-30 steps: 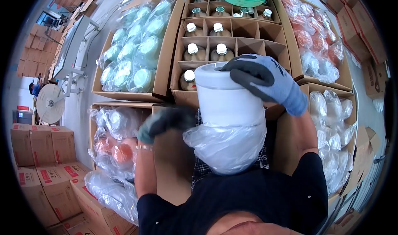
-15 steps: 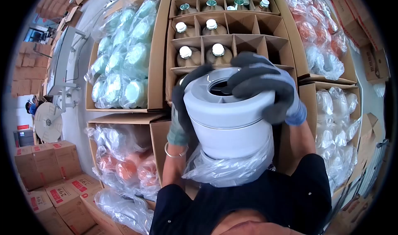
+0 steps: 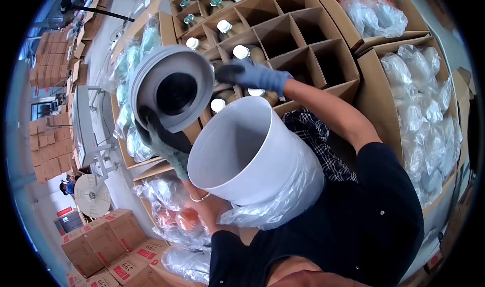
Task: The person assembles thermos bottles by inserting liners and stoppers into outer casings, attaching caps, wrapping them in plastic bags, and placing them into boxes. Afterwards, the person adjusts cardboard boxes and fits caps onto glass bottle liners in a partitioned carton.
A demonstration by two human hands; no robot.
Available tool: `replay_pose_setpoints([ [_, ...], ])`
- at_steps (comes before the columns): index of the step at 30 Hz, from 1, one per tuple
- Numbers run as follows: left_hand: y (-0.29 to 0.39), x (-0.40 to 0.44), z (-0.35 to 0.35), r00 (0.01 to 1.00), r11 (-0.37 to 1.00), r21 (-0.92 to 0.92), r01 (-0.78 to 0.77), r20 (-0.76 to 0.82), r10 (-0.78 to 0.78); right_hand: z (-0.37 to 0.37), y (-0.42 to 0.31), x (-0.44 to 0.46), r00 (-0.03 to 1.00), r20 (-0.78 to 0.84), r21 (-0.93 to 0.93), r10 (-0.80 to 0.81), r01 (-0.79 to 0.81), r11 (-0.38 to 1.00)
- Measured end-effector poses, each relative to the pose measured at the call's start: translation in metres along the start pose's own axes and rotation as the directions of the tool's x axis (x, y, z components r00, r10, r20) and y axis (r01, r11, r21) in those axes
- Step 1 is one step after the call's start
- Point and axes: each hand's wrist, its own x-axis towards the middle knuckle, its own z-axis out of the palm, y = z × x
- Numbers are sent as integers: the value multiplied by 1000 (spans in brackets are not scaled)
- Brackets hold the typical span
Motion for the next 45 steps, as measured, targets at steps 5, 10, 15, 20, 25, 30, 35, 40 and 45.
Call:
replay_pose_setpoints([
  [5, -8, -39, -6, 996, 995, -50, 83, 42, -81, 33, 105, -35, 986, 164, -852, 21, 131, 507],
  [10, 12, -39, 16, 981, 969, -234, 80, 193, -34, -19, -57, -18, 942, 1, -859, -334, 172, 482],
  [15, 81, 16, 80, 903, 807, -589, 49, 371, 217, -52, -216, -37, 652, 115, -854, -750, 450, 260],
  [20, 132, 75, 130, 837, 535, -830, 157, 399, 374, -45, -227, -78, 397, 792, -561, -464, 773, -297],
  [25, 114, 48, 127, 836, 525, -830, 190, 417, 358, -79, -208, -85, 709, 28, -700, -704, 517, 493],
  [30, 76, -19, 107, 797, 722, -689, 65, 471, 378, -57, -147, -112, 950, -65, -81, -305, 300, 951],
  [35, 113, -40, 82, 789, 639, -742, 202, 510, 342, -53, -132, -120, 999, 3, 328, -50, 47, 944],
  [40, 94, 8, 69, 900, 145, -904, 402, 419, 121, -53, -155, -114, 948, 317, 125, 18, -61, 990],
  [45, 108, 30, 54, 772, 783, 51, -619, -142, 620, -48, -156, -84, 918, 329, -626, 220, 37, 779],
])
